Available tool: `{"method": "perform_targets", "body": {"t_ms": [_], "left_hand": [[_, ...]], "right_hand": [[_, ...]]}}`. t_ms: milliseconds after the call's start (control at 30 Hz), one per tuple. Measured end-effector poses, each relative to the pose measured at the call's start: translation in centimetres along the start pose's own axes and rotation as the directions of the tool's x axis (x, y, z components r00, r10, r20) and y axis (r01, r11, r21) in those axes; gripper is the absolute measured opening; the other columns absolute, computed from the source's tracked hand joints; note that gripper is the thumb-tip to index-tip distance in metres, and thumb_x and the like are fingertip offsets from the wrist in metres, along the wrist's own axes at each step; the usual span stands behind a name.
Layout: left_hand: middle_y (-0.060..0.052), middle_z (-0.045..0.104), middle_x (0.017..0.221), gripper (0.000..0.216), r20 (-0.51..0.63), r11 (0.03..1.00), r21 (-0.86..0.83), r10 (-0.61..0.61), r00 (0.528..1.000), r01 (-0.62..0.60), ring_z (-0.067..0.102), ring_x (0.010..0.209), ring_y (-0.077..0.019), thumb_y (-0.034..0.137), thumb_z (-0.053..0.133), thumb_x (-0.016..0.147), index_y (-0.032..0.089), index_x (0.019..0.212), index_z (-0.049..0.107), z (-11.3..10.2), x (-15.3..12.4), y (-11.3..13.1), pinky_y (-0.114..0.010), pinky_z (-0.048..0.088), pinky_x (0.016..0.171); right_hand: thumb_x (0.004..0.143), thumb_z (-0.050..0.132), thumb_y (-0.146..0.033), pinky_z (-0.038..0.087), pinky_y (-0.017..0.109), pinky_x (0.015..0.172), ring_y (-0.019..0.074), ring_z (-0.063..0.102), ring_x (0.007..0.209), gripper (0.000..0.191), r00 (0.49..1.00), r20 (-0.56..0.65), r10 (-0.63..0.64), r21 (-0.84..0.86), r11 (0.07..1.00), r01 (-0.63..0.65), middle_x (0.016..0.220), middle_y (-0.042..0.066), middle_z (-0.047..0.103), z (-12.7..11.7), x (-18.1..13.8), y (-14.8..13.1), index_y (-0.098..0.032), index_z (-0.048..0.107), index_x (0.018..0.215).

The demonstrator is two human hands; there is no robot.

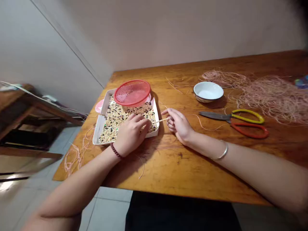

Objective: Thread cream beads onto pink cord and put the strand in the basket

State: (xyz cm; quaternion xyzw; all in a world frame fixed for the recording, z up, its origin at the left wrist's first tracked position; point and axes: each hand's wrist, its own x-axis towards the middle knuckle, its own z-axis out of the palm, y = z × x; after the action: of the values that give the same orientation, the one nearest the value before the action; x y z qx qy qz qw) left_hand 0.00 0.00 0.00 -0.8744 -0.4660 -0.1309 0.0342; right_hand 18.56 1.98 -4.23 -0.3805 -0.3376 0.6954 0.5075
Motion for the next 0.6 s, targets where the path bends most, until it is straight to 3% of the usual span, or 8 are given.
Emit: {"method": "perform_targets", "body": {"t_ms": [600], "left_hand": [[-0.006,0.062,0.083,0.023,-0.037,0.997,0.071,-0.004,0.999,0.007,0.049,0.081,-0.0202,0.026,0.045,0.093,0.019,0.085,0.064,0.49,-0.10,-0.04,-0.031,0.039,0.071]], "right_hand": [[0.089,0.049,-0.038,0.011,0.019,0.037,0.0043,0.017,0.036,0.023,0.999,0.034,-0.034,-0.062,0.997,0.036,0.046,-0.010,0.028,0.04,-0.23,0.13,-0.018,0.057,0.080]]}}
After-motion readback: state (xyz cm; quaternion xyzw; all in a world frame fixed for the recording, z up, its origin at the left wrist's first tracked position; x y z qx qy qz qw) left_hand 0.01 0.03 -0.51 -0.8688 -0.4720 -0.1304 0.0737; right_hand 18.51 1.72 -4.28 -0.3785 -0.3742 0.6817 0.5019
